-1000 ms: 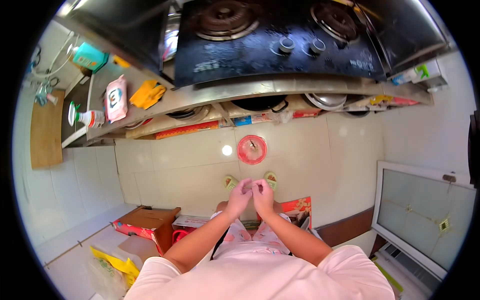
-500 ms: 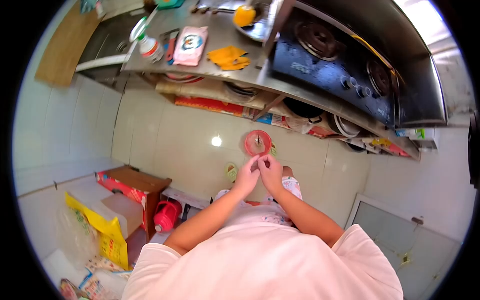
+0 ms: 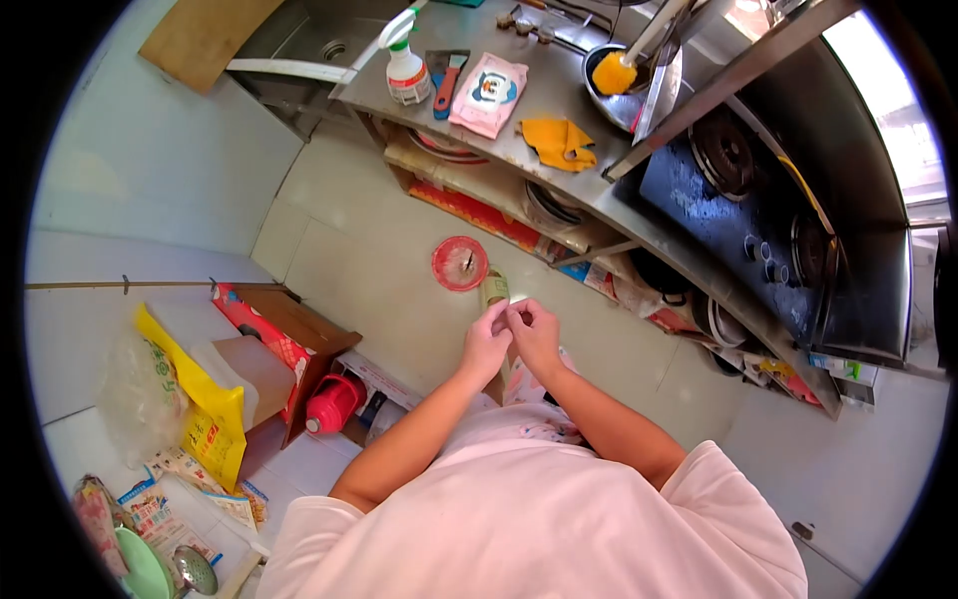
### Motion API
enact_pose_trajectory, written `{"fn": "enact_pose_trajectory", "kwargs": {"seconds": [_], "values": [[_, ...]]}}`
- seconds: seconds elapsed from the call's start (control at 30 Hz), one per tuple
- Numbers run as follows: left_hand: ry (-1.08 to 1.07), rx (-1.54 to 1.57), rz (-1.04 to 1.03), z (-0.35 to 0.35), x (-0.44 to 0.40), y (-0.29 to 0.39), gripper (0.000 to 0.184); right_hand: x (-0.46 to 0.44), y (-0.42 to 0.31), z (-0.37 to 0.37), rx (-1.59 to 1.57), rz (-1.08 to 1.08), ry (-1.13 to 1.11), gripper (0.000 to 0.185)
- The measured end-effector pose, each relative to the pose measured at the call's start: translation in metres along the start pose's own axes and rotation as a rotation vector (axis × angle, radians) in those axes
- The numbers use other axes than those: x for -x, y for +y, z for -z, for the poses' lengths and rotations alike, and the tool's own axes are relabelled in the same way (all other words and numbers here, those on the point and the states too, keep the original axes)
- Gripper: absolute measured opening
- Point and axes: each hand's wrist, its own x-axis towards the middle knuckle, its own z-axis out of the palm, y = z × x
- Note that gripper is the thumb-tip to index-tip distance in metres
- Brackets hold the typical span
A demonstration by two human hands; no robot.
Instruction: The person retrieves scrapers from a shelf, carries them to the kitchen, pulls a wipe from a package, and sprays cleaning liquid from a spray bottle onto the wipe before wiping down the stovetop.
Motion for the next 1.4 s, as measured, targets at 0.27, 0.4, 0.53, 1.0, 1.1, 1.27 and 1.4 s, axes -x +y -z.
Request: {"fn": "enact_pose_trajectory", "kwargs": {"seconds": [0.27,0.4,0.53,1.0,1.1,1.27,1.4], "values": [[0.213,-0.528,-0.291,0.057,-0.114,0.084,0.026,-0.105,-0.042,0.02,-0.11,0.091,0.107,0.012],[0.267,-0.647,-0.596,0.039,-0.2,0.141,0.021,-0.163,-0.076,0.027,-0.253,0.089,0.081,0.012],[0.23,-0.693,-0.544,0.006,-0.223,0.18,0.015,-0.21,-0.095,0.022,-0.273,0.016,0.044,0.012],[0.333,-0.76,-0.508,0.09,-0.289,0.201,0.031,-0.271,-0.128,-0.031,-0.238,-0.117,0.06,0.012],[0.179,-0.842,-0.316,0.088,-0.301,0.201,0.04,-0.29,-0.121,-0.044,-0.154,-0.083,0.136,0.015],[0.066,-0.886,-0.508,0.098,-0.307,0.182,0.041,-0.317,-0.106,-0.065,0.235,0.237,0.412,0.025],[0.208,-0.733,-0.478,0.12,-0.312,0.181,0.039,-0.31,-0.119,-0.052,0.262,-0.046,0.267,0.026]]}}
